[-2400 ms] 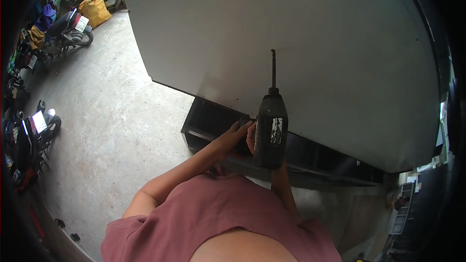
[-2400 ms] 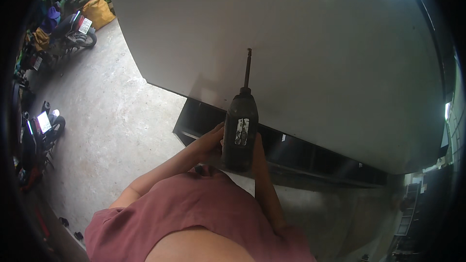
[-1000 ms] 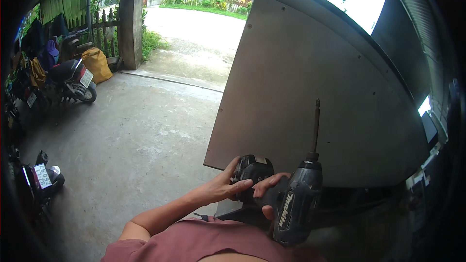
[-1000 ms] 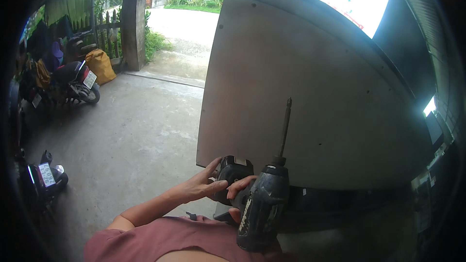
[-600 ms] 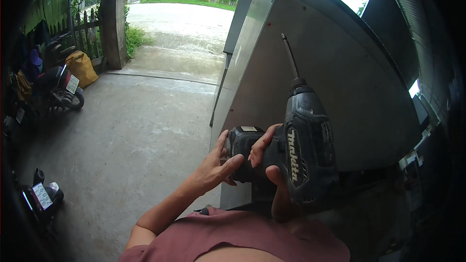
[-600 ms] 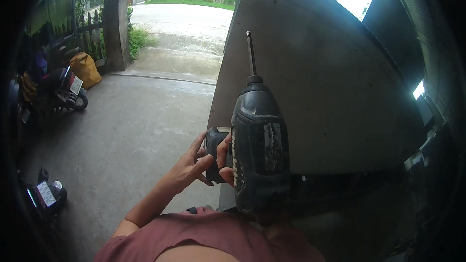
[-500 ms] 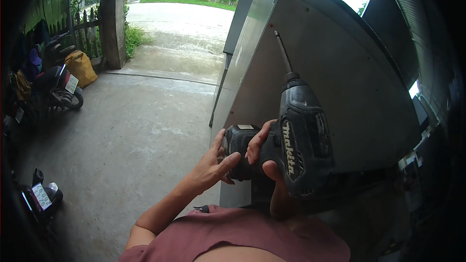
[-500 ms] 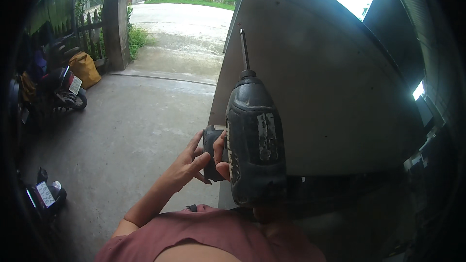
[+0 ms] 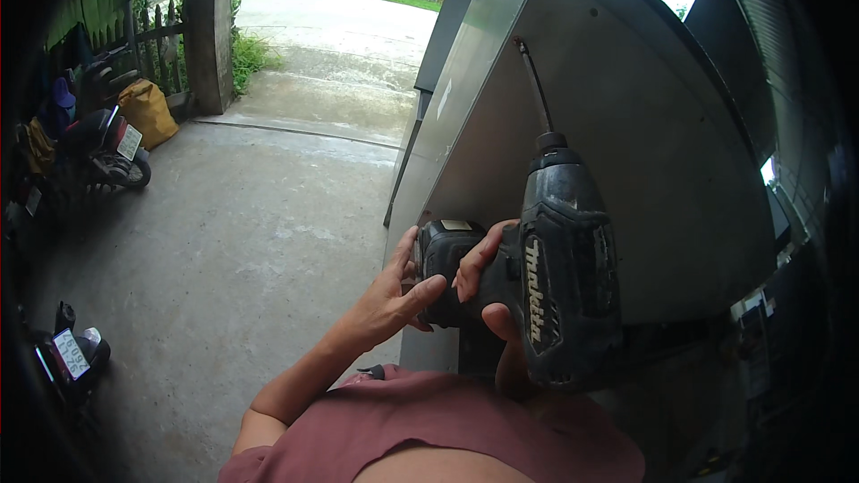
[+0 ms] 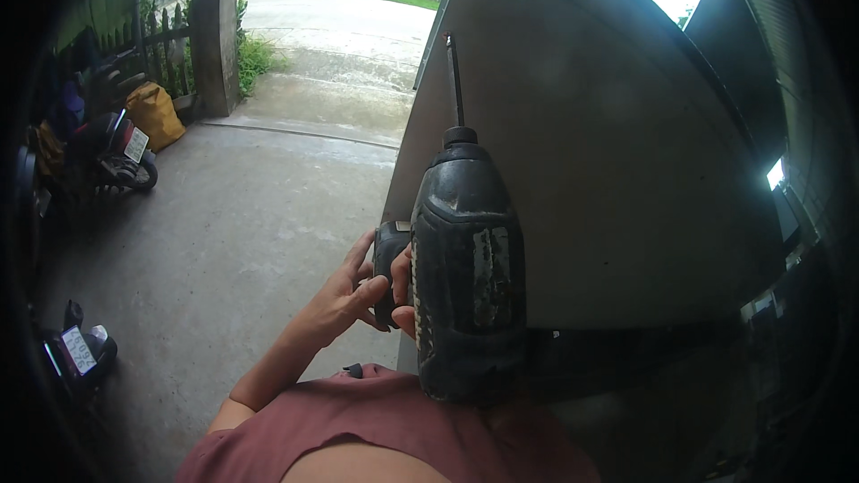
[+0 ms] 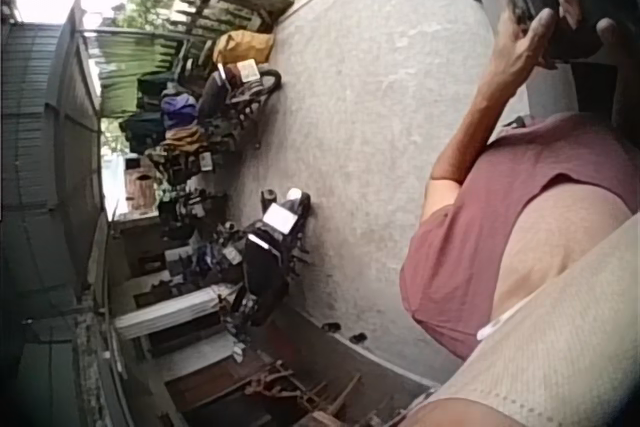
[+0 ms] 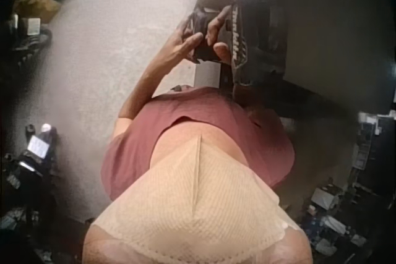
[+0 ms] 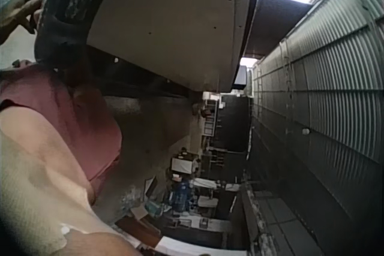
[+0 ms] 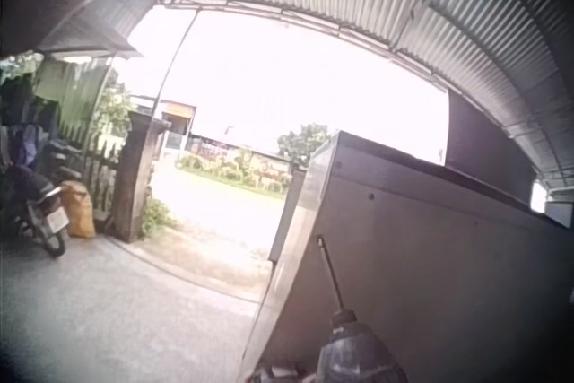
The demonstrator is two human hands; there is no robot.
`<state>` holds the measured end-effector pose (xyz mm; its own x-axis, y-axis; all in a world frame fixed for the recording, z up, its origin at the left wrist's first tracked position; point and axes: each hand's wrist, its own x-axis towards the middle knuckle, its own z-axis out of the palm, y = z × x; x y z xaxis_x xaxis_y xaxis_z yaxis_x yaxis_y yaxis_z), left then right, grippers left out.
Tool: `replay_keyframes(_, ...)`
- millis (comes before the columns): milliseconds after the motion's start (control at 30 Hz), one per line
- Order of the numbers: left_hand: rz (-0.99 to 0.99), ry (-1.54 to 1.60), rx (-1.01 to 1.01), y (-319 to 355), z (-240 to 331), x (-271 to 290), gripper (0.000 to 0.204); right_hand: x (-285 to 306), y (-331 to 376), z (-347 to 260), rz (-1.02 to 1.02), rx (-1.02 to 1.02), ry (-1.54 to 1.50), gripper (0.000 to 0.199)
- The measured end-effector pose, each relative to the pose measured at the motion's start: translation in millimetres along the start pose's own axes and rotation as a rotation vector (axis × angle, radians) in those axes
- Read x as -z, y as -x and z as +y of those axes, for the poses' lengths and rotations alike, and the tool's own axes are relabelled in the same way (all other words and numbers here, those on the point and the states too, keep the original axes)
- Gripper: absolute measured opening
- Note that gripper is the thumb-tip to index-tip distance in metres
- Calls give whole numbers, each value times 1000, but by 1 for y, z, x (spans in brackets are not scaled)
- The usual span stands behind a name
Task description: The person picks up a power drill and drives screws into cabinet panels to assemble the wooden furniture.
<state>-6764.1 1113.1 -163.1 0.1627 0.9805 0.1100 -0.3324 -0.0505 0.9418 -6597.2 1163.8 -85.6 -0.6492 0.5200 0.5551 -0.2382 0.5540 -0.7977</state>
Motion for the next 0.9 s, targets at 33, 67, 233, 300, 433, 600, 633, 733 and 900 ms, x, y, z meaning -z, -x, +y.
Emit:
replay_keyframes(33,3,2,-3,-1,0,0,99,2,-1,-1,-49,-2,114,57)
replay_keyframes(67,3,5,1,-2,0,0,99,4,-2,0,-48,-6,114,57)
replay_keyframes(233,19,15,-8,-2,-3,-2,99,5,-1,-3,-78,-9,151,57)
replay_keyframes(300,35,20,-5,-3,-7,-4,99,4,1,-2,-68,1,115,57)
replay_keyframes(433,81,17,-2,0,-15,-6,101,8,4,4,-114,-5,16,58)
replay_keyframes(600,148,-7,74,16,-39,-4,96,19,22,24,-326,-42,-35,57)
replay_keyframes(633,161,7,91,18,-48,-1,96,21,30,33,-383,-67,-184,55)
replay_keyframes(733,135,117,271,19,-76,7,94,27,51,62,-503,-129,-281,54)
replay_keyframes(900,84,168,516,42,-110,-8,90,12,108,87,-372,-338,-466,53)
